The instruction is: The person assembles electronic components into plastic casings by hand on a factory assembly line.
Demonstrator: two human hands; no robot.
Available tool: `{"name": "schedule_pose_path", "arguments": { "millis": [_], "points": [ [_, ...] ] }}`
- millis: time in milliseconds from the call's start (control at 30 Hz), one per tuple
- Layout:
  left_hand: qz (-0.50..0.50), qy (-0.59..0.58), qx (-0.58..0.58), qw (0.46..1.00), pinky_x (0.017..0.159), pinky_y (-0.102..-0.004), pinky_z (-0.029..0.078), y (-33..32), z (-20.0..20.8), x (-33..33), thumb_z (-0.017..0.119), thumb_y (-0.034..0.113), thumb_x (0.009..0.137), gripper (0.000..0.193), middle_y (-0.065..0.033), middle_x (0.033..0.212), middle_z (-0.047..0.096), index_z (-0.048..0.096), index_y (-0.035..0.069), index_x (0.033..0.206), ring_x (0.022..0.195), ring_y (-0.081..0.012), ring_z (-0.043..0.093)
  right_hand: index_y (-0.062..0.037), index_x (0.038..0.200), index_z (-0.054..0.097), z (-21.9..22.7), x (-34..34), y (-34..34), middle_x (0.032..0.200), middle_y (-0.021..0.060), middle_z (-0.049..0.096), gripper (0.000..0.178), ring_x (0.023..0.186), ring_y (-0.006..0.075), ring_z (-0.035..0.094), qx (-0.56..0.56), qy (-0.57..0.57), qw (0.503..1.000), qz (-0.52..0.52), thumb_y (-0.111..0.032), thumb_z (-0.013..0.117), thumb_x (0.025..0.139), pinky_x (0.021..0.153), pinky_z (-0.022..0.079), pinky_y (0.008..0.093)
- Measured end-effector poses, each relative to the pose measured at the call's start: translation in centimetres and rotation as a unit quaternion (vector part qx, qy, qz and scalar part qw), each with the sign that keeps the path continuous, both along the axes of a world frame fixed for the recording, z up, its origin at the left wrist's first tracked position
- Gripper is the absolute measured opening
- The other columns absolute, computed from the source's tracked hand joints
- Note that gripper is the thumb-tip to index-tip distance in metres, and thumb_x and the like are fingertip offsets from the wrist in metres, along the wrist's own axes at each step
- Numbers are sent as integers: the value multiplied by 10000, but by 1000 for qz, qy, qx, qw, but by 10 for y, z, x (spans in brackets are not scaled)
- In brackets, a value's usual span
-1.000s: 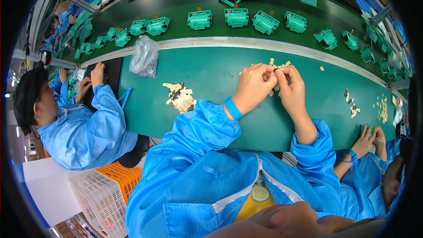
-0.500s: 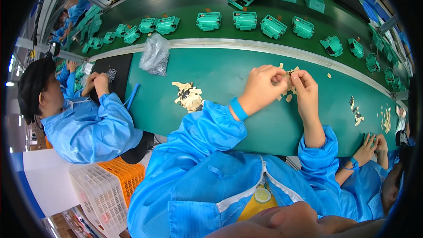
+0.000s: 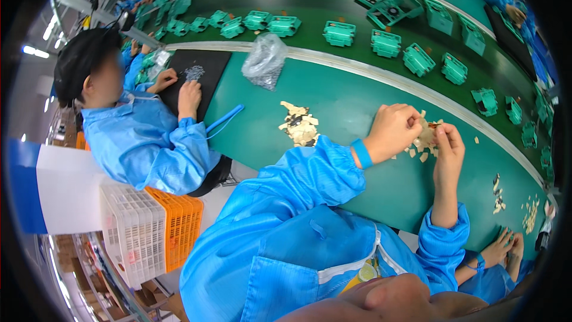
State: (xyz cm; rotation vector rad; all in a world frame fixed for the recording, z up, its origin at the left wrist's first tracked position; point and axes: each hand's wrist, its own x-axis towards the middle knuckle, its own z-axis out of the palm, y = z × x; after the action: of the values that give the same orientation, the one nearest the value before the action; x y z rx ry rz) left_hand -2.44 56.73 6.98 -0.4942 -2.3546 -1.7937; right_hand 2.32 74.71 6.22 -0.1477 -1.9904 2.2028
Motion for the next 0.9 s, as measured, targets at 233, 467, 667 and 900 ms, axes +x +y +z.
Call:
{"name": "schedule_pose_path", "arguments": {
  "millis": [233, 467, 667, 900],
  "points": [
    [25, 106, -178, 978, 704, -421, 436, 4, -12, 0, 669, 165, 824, 116, -52, 709, 667, 699, 68, 767, 703, -259, 643, -19, 1081, 651, 12, 1, 3, 895, 10, 645, 158, 811, 71, 569, 11, 2, 1000, -23, -155, 631, 1002, 746, 456, 228],
    [-75, -93, 67, 991, 625, -276, 478, 5, 4, -3, 670, 268, 938, 261, -58, 740, 666, 727, 26, 860, 689, -143, 621, 3, 1130, 639, 23, 2, 1, 899, 17, 652, 205, 827, 82, 592, 88, 34, 995, -45, -82, 686, 950, 759, 480, 241],
    [-186, -331, 208, 901, 592, -241, 476, 4, 21, 1, 670, 308, 963, 356, -49, 771, 683, 718, -22, 840, 693, -86, 615, 3, 1178, 634, 23, 7, 9, 894, 51, 632, 331, 791, 127, 587, 340, 116, 931, -67, -37, 742, 869, 734, 490, 273],
    [-160, -368, 184, 897, 630, -227, 475, 2, 19, -3, 696, 221, 930, 225, -36, 823, 689, 729, -1, 915, 743, -80, 625, 0, 1148, 637, 32, 9, 3, 857, 72, 605, 361, 783, 188, 607, 399, 155, 902, -57, -31, 777, 817, 722, 507, 306]
  ]
}}
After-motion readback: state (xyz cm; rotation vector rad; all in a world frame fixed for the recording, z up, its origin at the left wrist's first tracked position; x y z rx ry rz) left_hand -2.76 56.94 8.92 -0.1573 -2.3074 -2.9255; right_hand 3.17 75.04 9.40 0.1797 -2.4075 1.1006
